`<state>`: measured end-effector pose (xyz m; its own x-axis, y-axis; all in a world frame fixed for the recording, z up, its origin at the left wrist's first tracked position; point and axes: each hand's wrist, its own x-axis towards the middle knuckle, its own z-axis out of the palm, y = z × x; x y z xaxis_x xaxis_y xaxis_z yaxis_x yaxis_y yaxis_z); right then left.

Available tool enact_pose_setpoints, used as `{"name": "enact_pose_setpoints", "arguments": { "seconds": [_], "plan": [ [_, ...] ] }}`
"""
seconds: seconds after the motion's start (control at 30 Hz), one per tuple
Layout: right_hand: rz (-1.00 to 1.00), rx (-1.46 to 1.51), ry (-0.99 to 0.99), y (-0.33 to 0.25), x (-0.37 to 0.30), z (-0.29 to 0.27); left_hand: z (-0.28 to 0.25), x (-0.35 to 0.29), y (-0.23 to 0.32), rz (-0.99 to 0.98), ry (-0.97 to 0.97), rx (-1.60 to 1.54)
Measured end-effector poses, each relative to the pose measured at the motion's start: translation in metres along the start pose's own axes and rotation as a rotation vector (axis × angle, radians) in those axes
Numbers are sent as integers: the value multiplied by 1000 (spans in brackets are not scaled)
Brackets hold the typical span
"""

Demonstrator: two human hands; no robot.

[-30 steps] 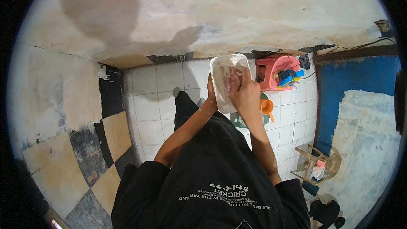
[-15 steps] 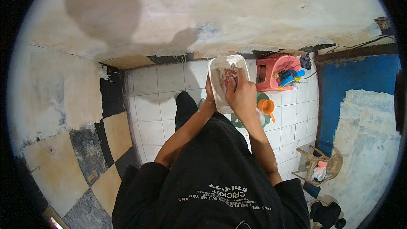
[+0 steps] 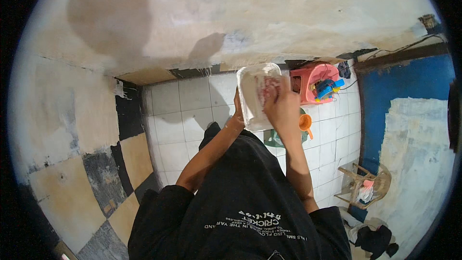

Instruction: The person applies plaster to a wall using a putty knife, taking the material from a small plastic container.

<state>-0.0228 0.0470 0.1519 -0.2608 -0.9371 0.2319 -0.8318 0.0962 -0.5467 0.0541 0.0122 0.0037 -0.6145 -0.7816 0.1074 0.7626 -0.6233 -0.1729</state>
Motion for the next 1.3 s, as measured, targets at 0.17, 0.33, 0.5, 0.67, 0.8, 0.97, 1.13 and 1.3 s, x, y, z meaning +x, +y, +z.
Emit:
{"name": "enact_pose_setpoints", "arguments": {
  "seconds": [0.17,0.33,0.5,0.67,0.8,0.97,1.13,1.3],
  "plan": [
    [-15,-2,95,-12,1,-18,7,7,-4,75,152,159],
    [-8,12,4,-10,1,-3,13,5,-4,21,26,153],
    [17,36,110,-12,12,-25,19,3,-1,-11,26,72],
    [-67,80,45,-2,15,-14,21,16,-4,24,22,166],
    [-48,25,96,17,35,-37,35,28,-8,-78,76,83],
    [-36,17,4,36,47,-40,25,59,-27,-127,81,-14],
    [-48,149,59,62,77,-60,6,100,-49,115,-93,333],
    [6,206,27,106,94,-56,-3,134,-71,3,42,160]
  ]
}}
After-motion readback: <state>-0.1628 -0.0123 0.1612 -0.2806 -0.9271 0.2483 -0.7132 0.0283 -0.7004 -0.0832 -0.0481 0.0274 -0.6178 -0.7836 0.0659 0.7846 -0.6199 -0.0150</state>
